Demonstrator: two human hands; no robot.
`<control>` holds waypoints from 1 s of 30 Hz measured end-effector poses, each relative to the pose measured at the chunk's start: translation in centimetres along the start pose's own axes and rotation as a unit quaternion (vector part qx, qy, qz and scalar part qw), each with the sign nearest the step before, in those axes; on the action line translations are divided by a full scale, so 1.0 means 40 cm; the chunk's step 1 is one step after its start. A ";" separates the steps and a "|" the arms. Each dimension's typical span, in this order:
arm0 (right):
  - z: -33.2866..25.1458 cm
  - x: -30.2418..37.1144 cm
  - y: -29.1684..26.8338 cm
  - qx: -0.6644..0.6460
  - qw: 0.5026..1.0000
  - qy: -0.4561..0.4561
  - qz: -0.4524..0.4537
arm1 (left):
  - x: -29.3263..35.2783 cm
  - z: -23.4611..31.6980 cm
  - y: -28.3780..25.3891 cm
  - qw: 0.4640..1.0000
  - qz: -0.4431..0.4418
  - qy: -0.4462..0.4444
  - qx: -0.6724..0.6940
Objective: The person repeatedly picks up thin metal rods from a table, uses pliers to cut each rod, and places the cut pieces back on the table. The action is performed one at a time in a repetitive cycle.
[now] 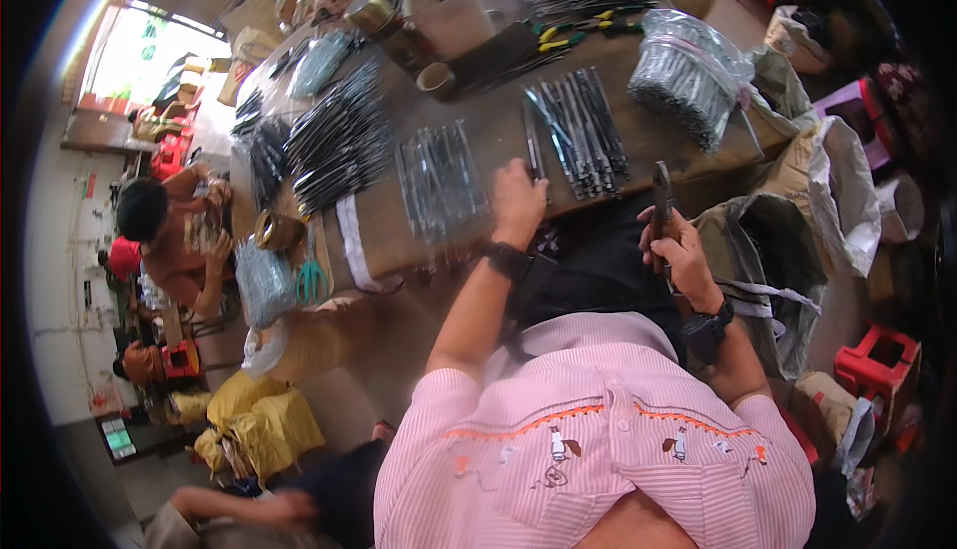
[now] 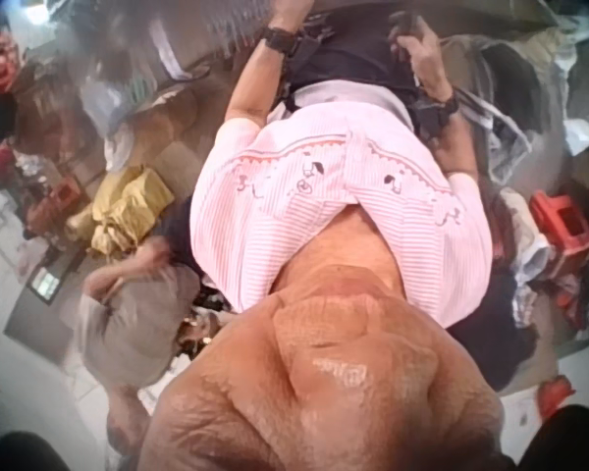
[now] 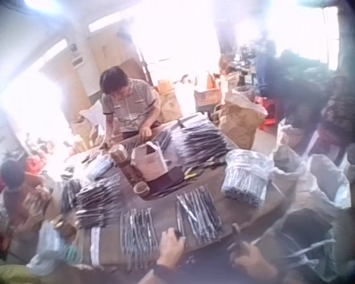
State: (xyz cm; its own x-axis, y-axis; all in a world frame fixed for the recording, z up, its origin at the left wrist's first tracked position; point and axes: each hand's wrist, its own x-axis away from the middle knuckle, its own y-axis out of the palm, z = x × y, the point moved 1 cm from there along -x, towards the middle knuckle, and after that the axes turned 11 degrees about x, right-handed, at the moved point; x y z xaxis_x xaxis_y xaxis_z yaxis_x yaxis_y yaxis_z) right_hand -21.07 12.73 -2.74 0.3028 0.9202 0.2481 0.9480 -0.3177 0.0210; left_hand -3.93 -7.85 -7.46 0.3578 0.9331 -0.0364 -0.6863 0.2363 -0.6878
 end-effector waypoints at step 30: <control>0.118 -0.335 -0.418 0.117 0.900 -0.029 0.419 | -0.046 0.008 -0.024 0.994 -0.088 -0.010 -0.065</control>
State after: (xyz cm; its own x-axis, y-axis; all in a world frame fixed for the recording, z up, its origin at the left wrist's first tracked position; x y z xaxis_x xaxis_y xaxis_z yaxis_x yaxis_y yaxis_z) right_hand -40.51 6.80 -10.97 0.9189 0.3933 0.0301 0.3775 -0.8546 -0.3567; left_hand -4.13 -9.70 -6.48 0.4514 0.8860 0.1060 -0.5267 0.3604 -0.7699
